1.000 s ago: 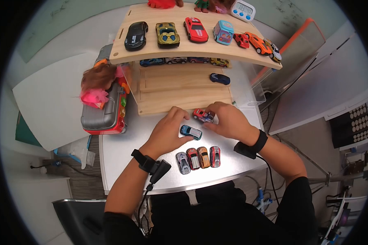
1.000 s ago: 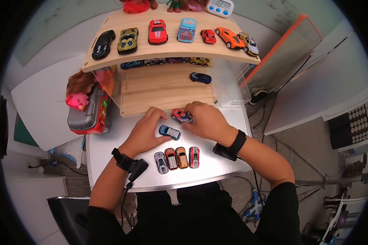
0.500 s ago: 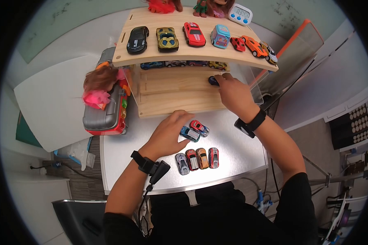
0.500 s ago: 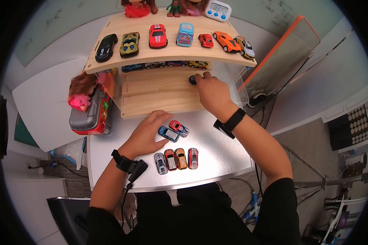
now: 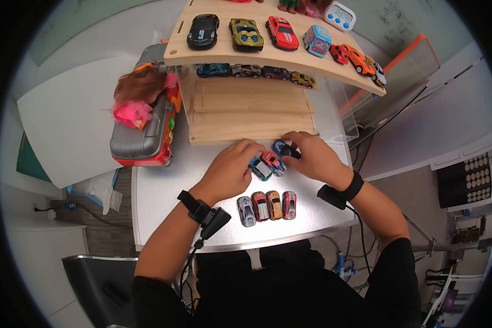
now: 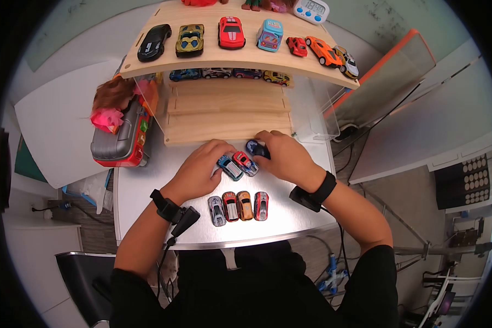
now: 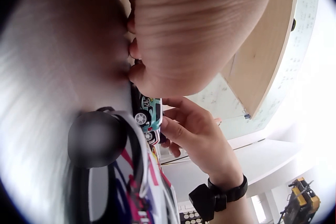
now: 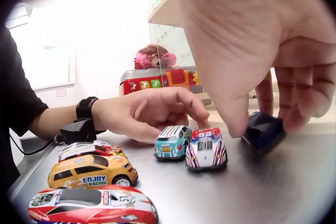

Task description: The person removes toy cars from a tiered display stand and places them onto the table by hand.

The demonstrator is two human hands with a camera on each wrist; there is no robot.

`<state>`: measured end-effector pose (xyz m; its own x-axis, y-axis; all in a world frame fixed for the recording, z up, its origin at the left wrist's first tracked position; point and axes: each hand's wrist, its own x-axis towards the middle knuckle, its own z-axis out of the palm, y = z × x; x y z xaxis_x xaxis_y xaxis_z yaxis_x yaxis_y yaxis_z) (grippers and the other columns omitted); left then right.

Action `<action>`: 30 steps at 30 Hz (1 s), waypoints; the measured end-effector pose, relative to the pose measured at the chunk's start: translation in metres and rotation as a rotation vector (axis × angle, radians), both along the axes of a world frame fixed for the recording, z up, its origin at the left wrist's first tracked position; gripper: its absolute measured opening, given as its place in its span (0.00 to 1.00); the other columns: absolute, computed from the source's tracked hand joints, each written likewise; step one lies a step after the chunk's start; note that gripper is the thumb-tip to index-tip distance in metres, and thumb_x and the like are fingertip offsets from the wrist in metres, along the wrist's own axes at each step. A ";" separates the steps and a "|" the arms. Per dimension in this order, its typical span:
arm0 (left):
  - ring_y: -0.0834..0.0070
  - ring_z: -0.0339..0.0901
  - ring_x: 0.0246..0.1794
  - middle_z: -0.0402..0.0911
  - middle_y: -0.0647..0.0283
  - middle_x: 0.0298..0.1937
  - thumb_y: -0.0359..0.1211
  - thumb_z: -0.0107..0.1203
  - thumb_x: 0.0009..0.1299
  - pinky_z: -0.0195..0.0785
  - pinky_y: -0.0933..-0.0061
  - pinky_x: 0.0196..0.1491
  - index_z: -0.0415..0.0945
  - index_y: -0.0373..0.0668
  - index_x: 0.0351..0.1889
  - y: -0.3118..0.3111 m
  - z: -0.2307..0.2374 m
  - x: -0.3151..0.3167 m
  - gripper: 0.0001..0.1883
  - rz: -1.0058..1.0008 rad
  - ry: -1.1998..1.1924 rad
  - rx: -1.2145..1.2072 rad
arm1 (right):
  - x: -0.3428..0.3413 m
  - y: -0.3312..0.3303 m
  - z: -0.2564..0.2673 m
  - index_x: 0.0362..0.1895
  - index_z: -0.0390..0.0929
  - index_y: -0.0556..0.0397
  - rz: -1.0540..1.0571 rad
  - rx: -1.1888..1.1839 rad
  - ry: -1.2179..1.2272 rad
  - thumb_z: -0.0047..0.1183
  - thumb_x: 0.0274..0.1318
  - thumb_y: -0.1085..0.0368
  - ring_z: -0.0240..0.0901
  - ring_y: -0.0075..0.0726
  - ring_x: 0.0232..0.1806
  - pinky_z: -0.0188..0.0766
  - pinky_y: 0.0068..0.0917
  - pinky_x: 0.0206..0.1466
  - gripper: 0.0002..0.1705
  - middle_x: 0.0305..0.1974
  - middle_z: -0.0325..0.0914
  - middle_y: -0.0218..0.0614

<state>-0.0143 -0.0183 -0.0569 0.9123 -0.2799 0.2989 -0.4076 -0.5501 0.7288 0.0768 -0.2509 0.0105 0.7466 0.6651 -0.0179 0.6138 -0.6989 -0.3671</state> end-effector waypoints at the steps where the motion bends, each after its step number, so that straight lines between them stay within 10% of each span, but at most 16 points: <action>1: 0.51 0.74 0.62 0.75 0.53 0.58 0.18 0.55 0.60 0.68 0.55 0.65 0.73 0.41 0.61 0.000 -0.001 0.000 0.28 0.001 0.002 0.000 | -0.002 0.001 -0.001 0.57 0.79 0.54 -0.006 -0.006 0.076 0.67 0.55 0.63 0.84 0.56 0.42 0.79 0.43 0.47 0.26 0.42 0.83 0.50; 16: 0.54 0.71 0.62 0.73 0.56 0.58 0.15 0.53 0.59 0.66 0.59 0.65 0.83 0.44 0.47 -0.002 0.001 -0.003 0.21 -0.046 -0.031 0.013 | -0.025 0.003 -0.012 0.63 0.78 0.42 0.174 0.058 -0.004 0.66 0.57 0.60 0.76 0.57 0.56 0.76 0.43 0.59 0.28 0.56 0.73 0.47; 30: 0.53 0.74 0.54 0.76 0.57 0.50 0.12 0.53 0.56 0.70 0.59 0.57 0.83 0.42 0.43 0.049 0.045 -0.050 0.20 0.125 0.202 0.248 | -0.101 -0.091 0.001 0.61 0.79 0.48 -0.206 -0.050 0.065 0.66 0.58 0.57 0.78 0.58 0.55 0.79 0.43 0.57 0.27 0.59 0.72 0.51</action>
